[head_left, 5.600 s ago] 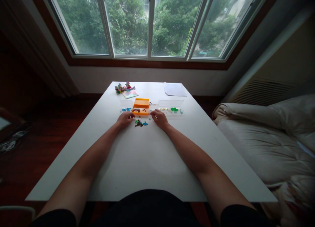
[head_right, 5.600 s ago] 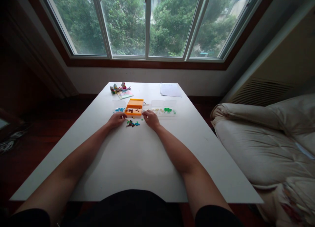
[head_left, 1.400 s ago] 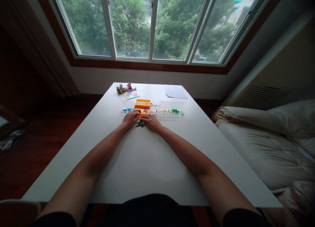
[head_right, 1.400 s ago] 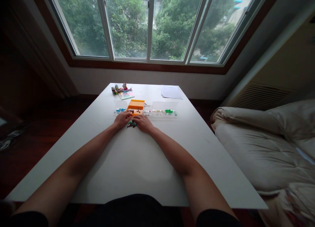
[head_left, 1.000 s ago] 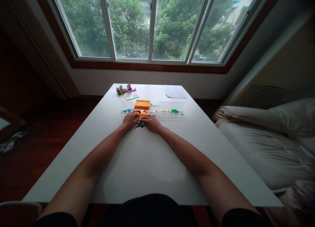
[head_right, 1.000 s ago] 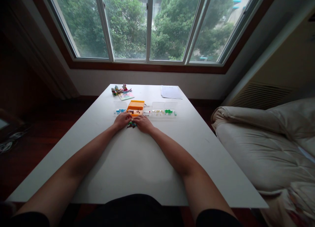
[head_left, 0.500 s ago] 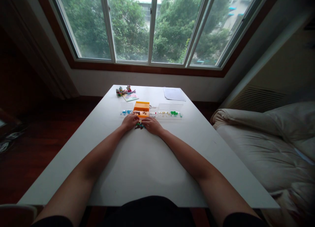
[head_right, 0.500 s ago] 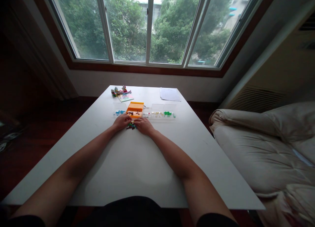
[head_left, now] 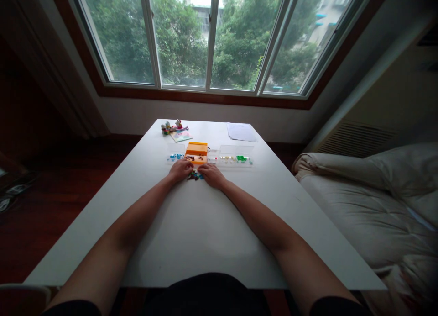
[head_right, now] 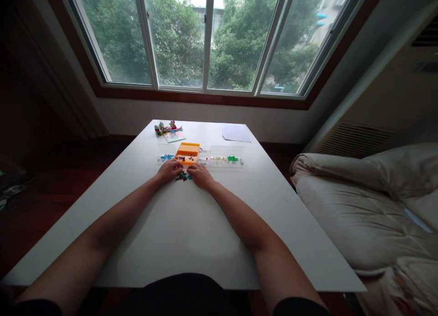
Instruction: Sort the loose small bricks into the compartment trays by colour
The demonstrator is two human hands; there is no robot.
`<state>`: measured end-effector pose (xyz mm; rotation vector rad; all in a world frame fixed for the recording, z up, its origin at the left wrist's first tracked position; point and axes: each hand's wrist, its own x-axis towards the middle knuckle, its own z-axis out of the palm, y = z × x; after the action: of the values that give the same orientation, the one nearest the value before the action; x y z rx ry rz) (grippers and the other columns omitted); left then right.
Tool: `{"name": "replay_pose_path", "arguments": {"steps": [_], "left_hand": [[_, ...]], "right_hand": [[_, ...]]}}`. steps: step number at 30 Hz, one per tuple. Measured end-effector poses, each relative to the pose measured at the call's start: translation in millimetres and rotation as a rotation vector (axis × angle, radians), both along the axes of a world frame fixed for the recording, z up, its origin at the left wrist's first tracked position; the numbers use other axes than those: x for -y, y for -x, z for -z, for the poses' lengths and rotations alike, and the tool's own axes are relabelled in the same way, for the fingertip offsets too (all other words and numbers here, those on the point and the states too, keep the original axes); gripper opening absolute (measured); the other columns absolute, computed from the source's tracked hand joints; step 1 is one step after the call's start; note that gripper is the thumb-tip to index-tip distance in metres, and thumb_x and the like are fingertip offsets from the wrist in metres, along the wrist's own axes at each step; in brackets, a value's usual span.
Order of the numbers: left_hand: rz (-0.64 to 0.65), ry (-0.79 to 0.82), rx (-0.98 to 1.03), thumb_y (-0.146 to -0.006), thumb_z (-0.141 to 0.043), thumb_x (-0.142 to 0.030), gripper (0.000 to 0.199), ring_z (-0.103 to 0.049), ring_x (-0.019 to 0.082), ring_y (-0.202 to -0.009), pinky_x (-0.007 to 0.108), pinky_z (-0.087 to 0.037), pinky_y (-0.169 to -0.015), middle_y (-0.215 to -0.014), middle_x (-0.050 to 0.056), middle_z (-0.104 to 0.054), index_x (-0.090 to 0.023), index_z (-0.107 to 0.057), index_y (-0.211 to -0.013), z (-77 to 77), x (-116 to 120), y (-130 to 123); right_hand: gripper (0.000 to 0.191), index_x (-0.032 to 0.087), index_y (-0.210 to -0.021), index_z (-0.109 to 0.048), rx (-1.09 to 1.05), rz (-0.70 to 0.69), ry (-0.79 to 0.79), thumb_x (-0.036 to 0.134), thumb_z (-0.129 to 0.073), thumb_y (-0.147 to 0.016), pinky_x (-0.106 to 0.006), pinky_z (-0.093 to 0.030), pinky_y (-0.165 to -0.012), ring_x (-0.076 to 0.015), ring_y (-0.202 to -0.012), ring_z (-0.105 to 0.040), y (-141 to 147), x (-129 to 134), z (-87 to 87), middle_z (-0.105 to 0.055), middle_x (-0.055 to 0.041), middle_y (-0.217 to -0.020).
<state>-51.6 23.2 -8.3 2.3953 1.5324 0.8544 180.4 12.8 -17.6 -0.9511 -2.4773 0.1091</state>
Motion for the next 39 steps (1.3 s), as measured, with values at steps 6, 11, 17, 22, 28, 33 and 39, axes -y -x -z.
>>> {"name": "replay_pose_path", "arguments": {"steps": [6, 11, 17, 22, 28, 33, 39], "left_hand": [[-0.005, 0.0, 0.004, -0.084, -0.067, -0.028, 0.014, -0.065, 0.022, -0.093, 0.034, -0.051, -0.09, -0.095, 0.005, -0.07, -0.022, -0.078, -0.092, -0.3, 0.4, -0.2], [-0.007, 0.029, 0.083, -0.086, -0.064, -0.024, 0.036, -0.064, 0.019, -0.084, 0.031, -0.052, -0.081, -0.097, 0.005, -0.071, -0.022, -0.071, -0.12, -1.5, 2.5, -1.1], [0.011, 0.054, 0.107, -0.086, -0.061, -0.021, 0.04, -0.064, 0.019, -0.082, 0.03, -0.051, -0.076, -0.096, 0.005, -0.072, -0.021, -0.068, -0.125, -1.1, 2.6, -1.1], [0.028, 0.04, 0.084, -0.085, -0.061, -0.021, 0.034, -0.065, 0.021, -0.086, 0.032, -0.052, -0.081, -0.098, 0.006, -0.073, -0.02, -0.072, -0.117, -2.3, 2.5, -0.2], [0.118, 0.023, 0.074, -0.085, -0.06, -0.018, 0.02, -0.067, 0.02, -0.088, 0.033, -0.053, -0.087, -0.1, 0.006, -0.074, -0.021, -0.076, -0.097, -3.4, 2.5, 1.3], [0.112, 0.019, 0.087, -0.084, -0.063, -0.018, 0.018, -0.068, 0.021, -0.089, 0.035, -0.053, -0.089, -0.099, 0.006, -0.074, -0.022, -0.077, -0.093, -3.7, 3.0, 0.9], [0.113, 0.026, 0.087, -0.083, -0.066, -0.018, 0.014, -0.067, 0.021, -0.091, 0.035, -0.053, -0.089, -0.097, 0.005, -0.073, -0.022, -0.077, -0.09, -4.6, 3.1, 2.0]], "right_hand": [[0.034, 0.022, -0.128, -0.069, -0.079, 0.051, -0.048, 0.017, -0.051, -0.1, -0.041, -0.04, -0.108, -0.0237, -0.124, -0.055, -7.5, -3.1, -4.1, -0.065, -0.0097, -0.131], [0.038, 0.019, -0.129, -0.068, -0.359, 0.309, -0.14, 0.019, -0.043, -0.101, -0.043, -0.038, -0.111, -0.0256, -0.125, -0.053, -30.8, -12.5, -16.1, -0.064, -0.0117, -0.131], [0.04, 0.013, -0.12, -0.071, -0.537, 0.566, -0.106, 0.02, -0.039, -0.098, -0.046, -0.04, -0.108, -0.028, -0.119, -0.055, -62.0, -29.8, -14.9, -0.066, -0.0158, -0.124], [0.035, 0.015, -0.11, -0.074, -0.529, 0.6, -0.134, 0.021, -0.043, -0.096, -0.044, -0.044, -0.104, -0.0273, -0.111, -0.058, -66.7, -34.3, -10.1, -0.068, -0.014, -0.115], [0.027, 0.018, -0.105, -0.074, -0.387, 0.354, -0.091, 0.019, -0.048, -0.096, -0.037, -0.048, -0.094, -0.0245, -0.099, -0.06, -48.2, -24.1, -8.5, -0.07, -0.0096, -0.102], [0.018, 0.023, -0.102, -0.075, -0.176, 0.142, -0.025, 0.021, -0.058, -0.095, -0.035, -0.047, -0.095, -0.0222, -0.101, -0.059, -32.2, -14.8, -4.0, -0.069, -0.0063, -0.101], [0.022, 0.024, -0.111, -0.074, -0.082, 0.127, 0.023, 0.021, -0.068, -0.09, -0.034, -0.048, -0.094, -0.0214, -0.102, -0.057, -31.2, -12.2, -2.2, -0.065, -0.0057, -0.1]]}}
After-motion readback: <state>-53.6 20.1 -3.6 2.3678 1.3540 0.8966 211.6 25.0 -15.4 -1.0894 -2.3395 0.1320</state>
